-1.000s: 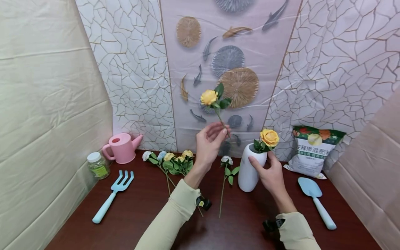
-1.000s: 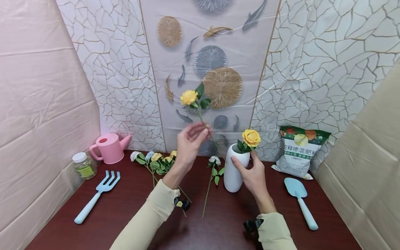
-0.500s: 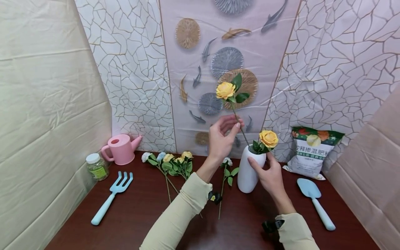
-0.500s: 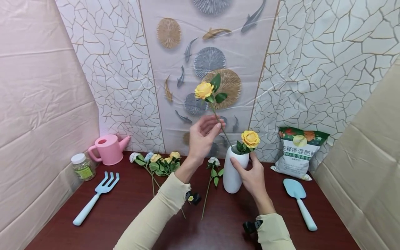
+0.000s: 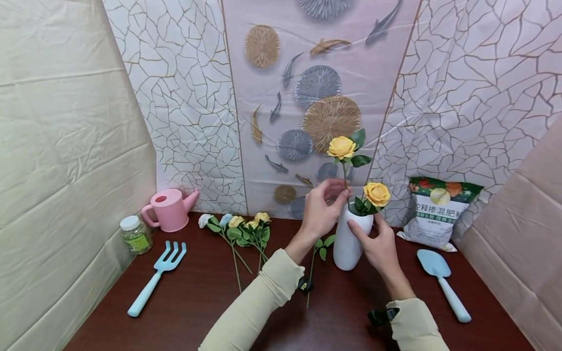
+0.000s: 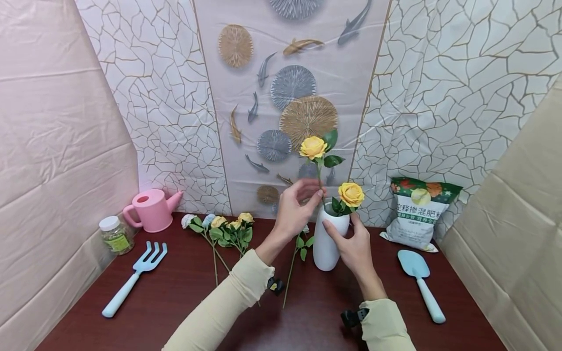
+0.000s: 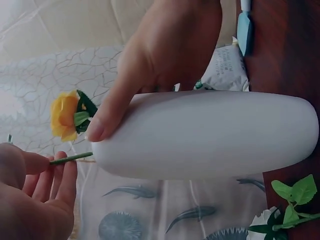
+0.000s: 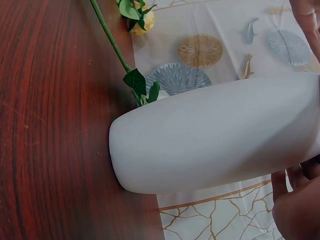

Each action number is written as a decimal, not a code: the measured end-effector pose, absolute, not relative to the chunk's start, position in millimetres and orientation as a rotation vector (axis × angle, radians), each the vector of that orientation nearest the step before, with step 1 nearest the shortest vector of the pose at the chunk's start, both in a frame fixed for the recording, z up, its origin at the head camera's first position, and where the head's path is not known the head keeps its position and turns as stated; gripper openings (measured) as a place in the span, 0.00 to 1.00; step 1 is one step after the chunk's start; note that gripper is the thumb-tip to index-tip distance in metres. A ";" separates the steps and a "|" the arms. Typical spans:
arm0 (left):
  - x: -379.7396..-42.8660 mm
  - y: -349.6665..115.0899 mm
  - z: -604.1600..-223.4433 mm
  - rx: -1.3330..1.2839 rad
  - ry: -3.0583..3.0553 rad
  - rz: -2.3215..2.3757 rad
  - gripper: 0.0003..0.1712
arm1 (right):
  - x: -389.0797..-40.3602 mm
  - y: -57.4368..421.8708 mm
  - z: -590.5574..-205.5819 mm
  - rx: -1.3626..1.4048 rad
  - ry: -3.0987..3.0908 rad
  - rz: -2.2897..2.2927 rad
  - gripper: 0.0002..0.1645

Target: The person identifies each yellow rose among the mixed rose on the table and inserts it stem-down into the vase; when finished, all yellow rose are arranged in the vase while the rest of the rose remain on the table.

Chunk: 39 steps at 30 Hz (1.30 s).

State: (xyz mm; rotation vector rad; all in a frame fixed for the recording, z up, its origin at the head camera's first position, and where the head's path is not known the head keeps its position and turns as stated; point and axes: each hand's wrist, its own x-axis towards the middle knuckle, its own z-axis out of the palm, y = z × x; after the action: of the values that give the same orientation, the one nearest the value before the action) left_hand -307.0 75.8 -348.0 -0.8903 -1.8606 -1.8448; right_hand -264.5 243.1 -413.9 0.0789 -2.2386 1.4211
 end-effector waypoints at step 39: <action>-301.4 -20.9 -408.5 -0.533 -2.165 -1.646 0.10 | -255.7 240.8 -406.6 0.079 -2.242 1.406 0.40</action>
State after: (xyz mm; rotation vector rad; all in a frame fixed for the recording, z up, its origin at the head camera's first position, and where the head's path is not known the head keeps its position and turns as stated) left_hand -301.4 -20.9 -408.5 -0.5328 -2.1647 -1.6458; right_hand -255.7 240.8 -406.6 0.0786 -2.2421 1.4057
